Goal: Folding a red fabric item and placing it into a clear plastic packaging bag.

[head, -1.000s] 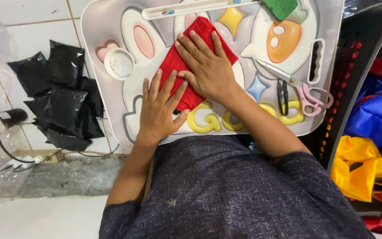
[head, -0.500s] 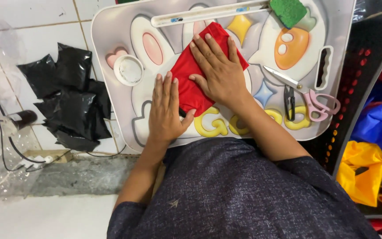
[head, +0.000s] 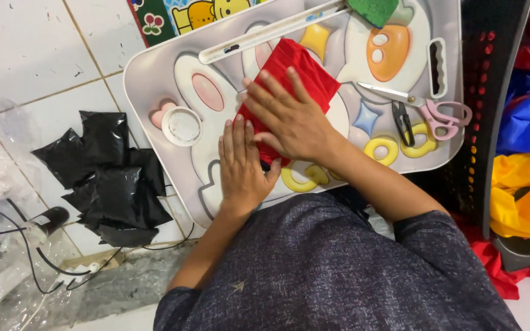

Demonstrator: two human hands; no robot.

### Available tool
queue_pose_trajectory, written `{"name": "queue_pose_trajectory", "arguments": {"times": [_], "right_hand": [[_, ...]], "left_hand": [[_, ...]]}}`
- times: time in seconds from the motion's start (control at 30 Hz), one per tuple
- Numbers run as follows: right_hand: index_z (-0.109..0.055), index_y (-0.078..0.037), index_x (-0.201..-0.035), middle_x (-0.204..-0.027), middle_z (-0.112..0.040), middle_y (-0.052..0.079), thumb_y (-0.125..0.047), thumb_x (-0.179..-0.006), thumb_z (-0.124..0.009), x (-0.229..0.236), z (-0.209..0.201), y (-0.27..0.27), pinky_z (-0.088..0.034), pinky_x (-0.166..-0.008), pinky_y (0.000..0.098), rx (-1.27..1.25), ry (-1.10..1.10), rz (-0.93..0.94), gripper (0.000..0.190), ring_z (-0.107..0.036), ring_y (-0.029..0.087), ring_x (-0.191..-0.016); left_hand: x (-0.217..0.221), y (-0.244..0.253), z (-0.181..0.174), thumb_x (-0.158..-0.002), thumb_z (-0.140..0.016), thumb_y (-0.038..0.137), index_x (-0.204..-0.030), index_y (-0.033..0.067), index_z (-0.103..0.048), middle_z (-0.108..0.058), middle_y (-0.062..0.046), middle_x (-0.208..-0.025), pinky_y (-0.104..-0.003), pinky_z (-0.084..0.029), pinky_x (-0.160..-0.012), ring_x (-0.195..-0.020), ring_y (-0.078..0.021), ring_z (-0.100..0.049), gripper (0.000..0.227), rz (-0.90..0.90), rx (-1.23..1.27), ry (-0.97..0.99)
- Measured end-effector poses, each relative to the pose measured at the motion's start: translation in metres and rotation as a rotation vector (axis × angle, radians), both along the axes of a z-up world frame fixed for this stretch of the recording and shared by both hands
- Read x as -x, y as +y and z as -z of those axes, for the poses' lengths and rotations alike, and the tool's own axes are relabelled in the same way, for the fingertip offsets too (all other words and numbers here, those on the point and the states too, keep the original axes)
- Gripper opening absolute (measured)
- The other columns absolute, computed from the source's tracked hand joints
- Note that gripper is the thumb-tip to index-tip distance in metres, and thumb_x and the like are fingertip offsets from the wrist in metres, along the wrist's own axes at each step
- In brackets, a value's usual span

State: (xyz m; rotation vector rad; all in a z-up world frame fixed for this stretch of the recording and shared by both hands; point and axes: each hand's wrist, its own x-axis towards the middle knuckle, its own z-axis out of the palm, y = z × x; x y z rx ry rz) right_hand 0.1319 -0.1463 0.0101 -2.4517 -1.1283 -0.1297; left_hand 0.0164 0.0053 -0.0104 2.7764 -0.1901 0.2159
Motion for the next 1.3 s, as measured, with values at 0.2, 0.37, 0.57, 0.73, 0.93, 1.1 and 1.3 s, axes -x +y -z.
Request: {"name": "queue_pose_trajectory", "arguments": {"times": [0.2,0.37,0.57,0.73,0.93,1.1,1.3], "right_hand": [[-0.020,-0.012,-0.167,-0.173,-0.019,0.010,-0.068,-0.106,-0.009,-0.022,0.006,-0.010,0.000,-0.126,0.0543,0.282,0.254,-0.125,0.084,-0.013,0.027,-0.160],[-0.025,-0.006,-0.167,-0.172,-0.028,0.017,-0.070,-0.108,-0.008,-0.046,0.009,-0.024,0.002,-0.123,0.0579,0.232,0.199,-0.098,0.089,-0.018,0.033,-0.159],[-0.033,0.006,-0.165,-0.167,-0.033,0.029,-0.062,-0.117,-0.022,-0.050,-0.003,-0.033,-0.006,-0.119,0.0638,0.249,0.051,0.068,0.084,-0.020,0.042,-0.153],[-0.021,-0.009,-0.169,-0.171,-0.010,0.014,-0.069,-0.106,-0.012,-0.001,-0.011,-0.029,0.001,-0.124,0.0639,0.254,0.128,-0.073,0.087,-0.003,0.039,-0.155],[-0.035,-0.002,-0.162,-0.168,-0.034,0.017,-0.052,-0.114,-0.033,0.010,0.016,-0.037,-0.012,-0.125,0.0582,0.083,0.104,-0.204,0.070,-0.025,0.033,-0.156],[-0.029,0.000,-0.163,-0.170,-0.024,0.020,-0.047,-0.115,-0.034,0.008,0.008,-0.044,-0.005,-0.128,0.0596,0.024,0.191,-0.310,0.067,-0.017,0.038,-0.158],[-0.071,-0.006,-0.122,-0.129,-0.069,0.019,-0.039,-0.104,-0.065,0.055,0.007,-0.053,-0.050,-0.104,0.0521,-0.298,-0.315,-0.304,0.038,-0.068,0.037,-0.118]], "left_hand": [[0.002,0.000,-0.020,-0.101,-0.057,0.056,-0.162,0.0006,-0.028,-0.025,-0.018,-0.169,-0.055,-0.029,-0.128,-0.158,-0.0376,-0.026,0.087,0.004,-0.056,0.162],[0.001,-0.003,-0.023,-0.101,-0.058,0.056,-0.159,-0.0004,-0.032,-0.029,-0.019,-0.167,-0.055,-0.032,-0.126,-0.156,-0.0390,-0.029,0.085,-0.011,-0.090,0.135],[0.004,-0.005,-0.019,-0.102,-0.057,0.057,-0.160,0.0004,-0.030,-0.028,-0.017,-0.168,-0.056,-0.031,-0.127,-0.157,-0.0381,-0.028,0.085,-0.020,-0.074,0.123],[0.008,-0.009,-0.012,-0.098,-0.065,0.050,-0.161,0.0014,-0.030,-0.027,-0.017,-0.169,-0.056,-0.029,-0.128,-0.158,-0.0370,-0.027,0.087,-0.029,-0.052,0.103],[0.017,-0.011,-0.028,-0.103,-0.034,0.072,-0.163,0.0009,-0.022,-0.021,-0.019,-0.171,-0.054,-0.027,-0.129,-0.159,-0.0375,-0.025,0.094,-0.034,-0.063,0.186],[0.022,0.015,-0.032,-0.093,-0.080,0.056,-0.158,0.0108,-0.038,-0.025,-0.028,-0.164,-0.058,-0.034,-0.122,-0.150,-0.0484,-0.034,0.090,0.222,-0.051,0.141],[0.021,0.021,-0.010,-0.071,-0.089,0.049,-0.140,0.0161,-0.063,-0.051,-0.023,-0.141,-0.055,-0.041,-0.109,-0.133,-0.0449,-0.049,0.081,0.204,-0.113,-0.025]]}}
